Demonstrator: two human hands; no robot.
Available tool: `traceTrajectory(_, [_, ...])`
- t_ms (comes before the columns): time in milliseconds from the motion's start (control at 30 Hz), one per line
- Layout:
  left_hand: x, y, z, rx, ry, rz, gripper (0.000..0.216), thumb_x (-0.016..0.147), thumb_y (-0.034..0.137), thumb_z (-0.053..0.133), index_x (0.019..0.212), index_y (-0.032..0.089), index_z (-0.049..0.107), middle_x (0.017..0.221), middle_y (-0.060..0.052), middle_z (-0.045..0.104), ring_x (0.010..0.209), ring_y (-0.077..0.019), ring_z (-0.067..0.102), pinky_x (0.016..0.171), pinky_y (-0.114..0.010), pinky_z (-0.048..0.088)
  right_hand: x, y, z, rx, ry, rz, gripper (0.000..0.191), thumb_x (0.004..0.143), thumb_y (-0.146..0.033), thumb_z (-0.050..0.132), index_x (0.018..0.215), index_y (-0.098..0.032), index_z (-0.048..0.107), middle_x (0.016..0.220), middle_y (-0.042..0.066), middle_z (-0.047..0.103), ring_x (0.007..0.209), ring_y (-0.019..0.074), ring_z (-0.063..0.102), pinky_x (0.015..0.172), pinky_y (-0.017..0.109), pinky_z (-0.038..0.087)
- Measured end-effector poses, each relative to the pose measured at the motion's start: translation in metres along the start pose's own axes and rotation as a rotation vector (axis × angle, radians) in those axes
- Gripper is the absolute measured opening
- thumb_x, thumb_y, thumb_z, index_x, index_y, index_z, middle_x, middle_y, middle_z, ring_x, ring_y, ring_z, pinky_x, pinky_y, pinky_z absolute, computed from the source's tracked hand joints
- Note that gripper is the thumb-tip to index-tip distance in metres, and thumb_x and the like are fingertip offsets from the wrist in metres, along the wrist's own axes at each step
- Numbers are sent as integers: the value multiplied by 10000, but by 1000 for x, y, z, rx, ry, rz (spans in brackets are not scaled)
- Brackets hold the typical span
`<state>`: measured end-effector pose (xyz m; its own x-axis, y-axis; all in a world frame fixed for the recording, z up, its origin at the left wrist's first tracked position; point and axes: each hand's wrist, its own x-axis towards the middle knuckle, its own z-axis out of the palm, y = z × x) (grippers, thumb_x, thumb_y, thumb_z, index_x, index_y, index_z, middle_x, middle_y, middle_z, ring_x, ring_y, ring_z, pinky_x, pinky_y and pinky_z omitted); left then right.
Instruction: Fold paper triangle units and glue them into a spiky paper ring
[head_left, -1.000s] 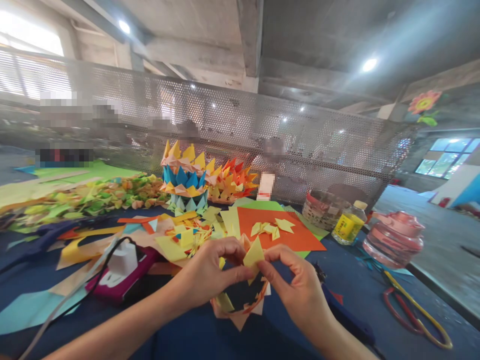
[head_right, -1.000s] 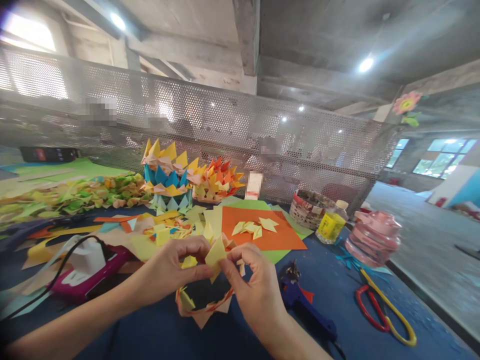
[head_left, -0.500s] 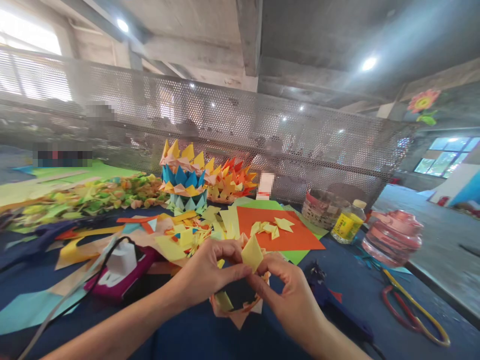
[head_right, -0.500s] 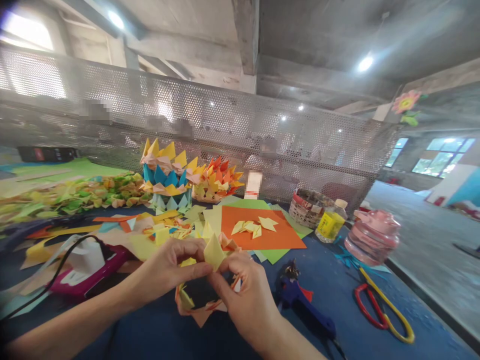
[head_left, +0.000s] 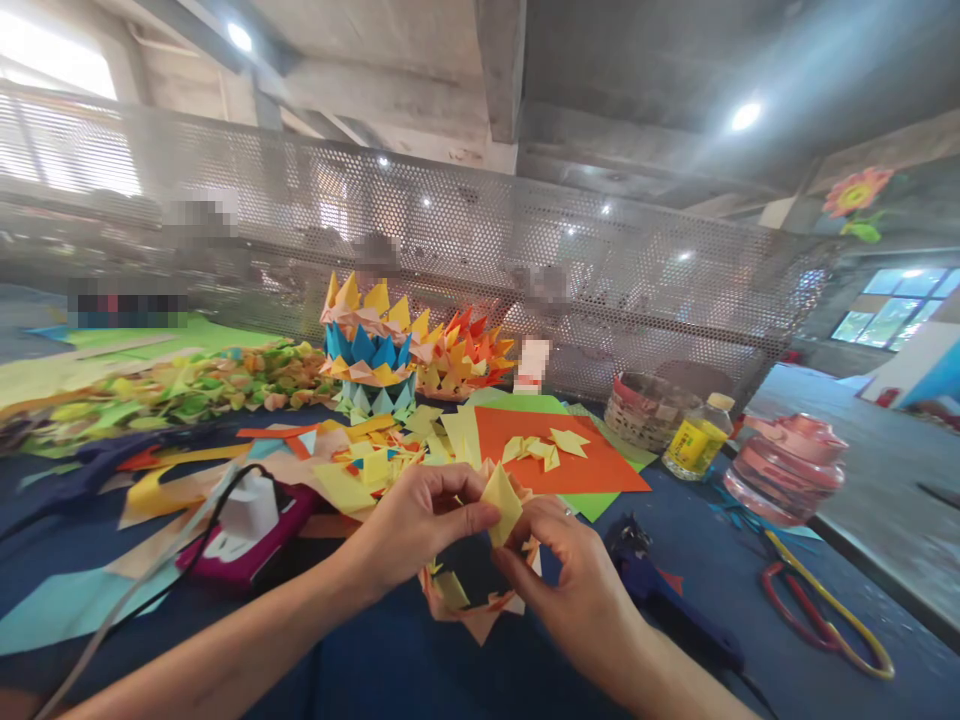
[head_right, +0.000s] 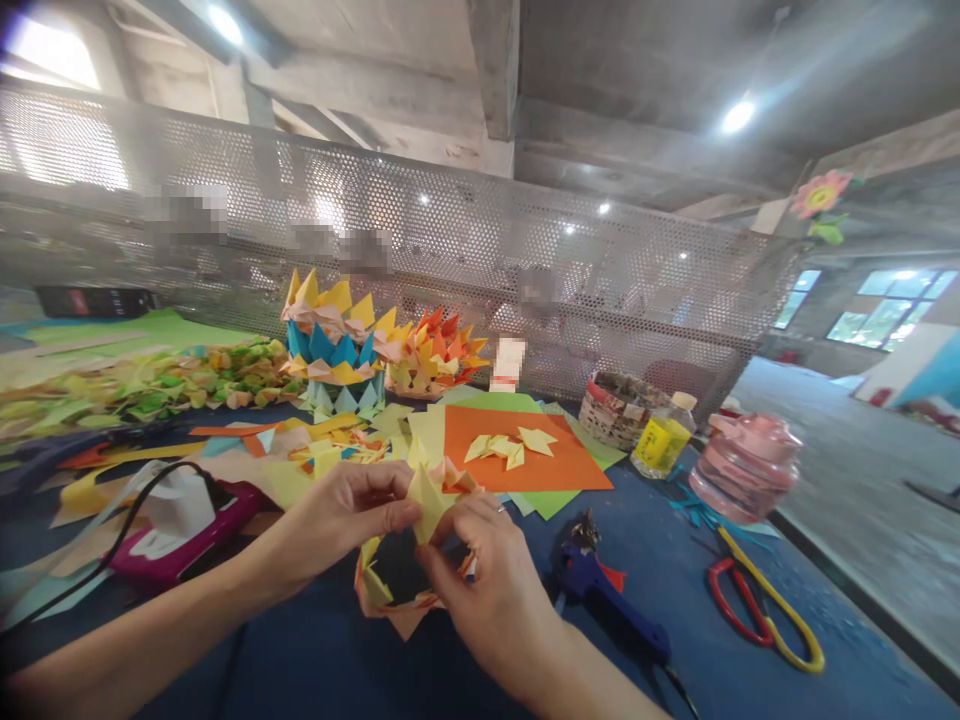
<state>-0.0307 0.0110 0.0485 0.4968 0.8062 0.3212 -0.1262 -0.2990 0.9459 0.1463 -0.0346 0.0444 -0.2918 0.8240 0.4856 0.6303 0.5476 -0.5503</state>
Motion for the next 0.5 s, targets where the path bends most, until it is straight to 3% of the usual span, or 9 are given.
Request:
traceTrajectory(267, [-2, 0, -1, -75, -45, -32, 206, 745, 292, 709, 884, 141, 693, 752, -5, 638, 633, -95, 521, 584, -181, 429, -3, 4, 1, -98, -61, -102, 182, 819, -98, 625, 701, -188, 519, 770, -3, 594, 815, 169, 535, 770, 298, 385])
traceTrajectory(500, [-3, 1, -2, 48, -68, -68, 223, 750, 335, 676, 772, 116, 712, 692, -23, 631, 578, -101, 502, 542, -199, 424, -5, 4, 5, -159, -51, -113, 163, 842, -126, 618, 719, -189, 531, 770, -5, 603, 798, 168, 534, 776, 306, 392])
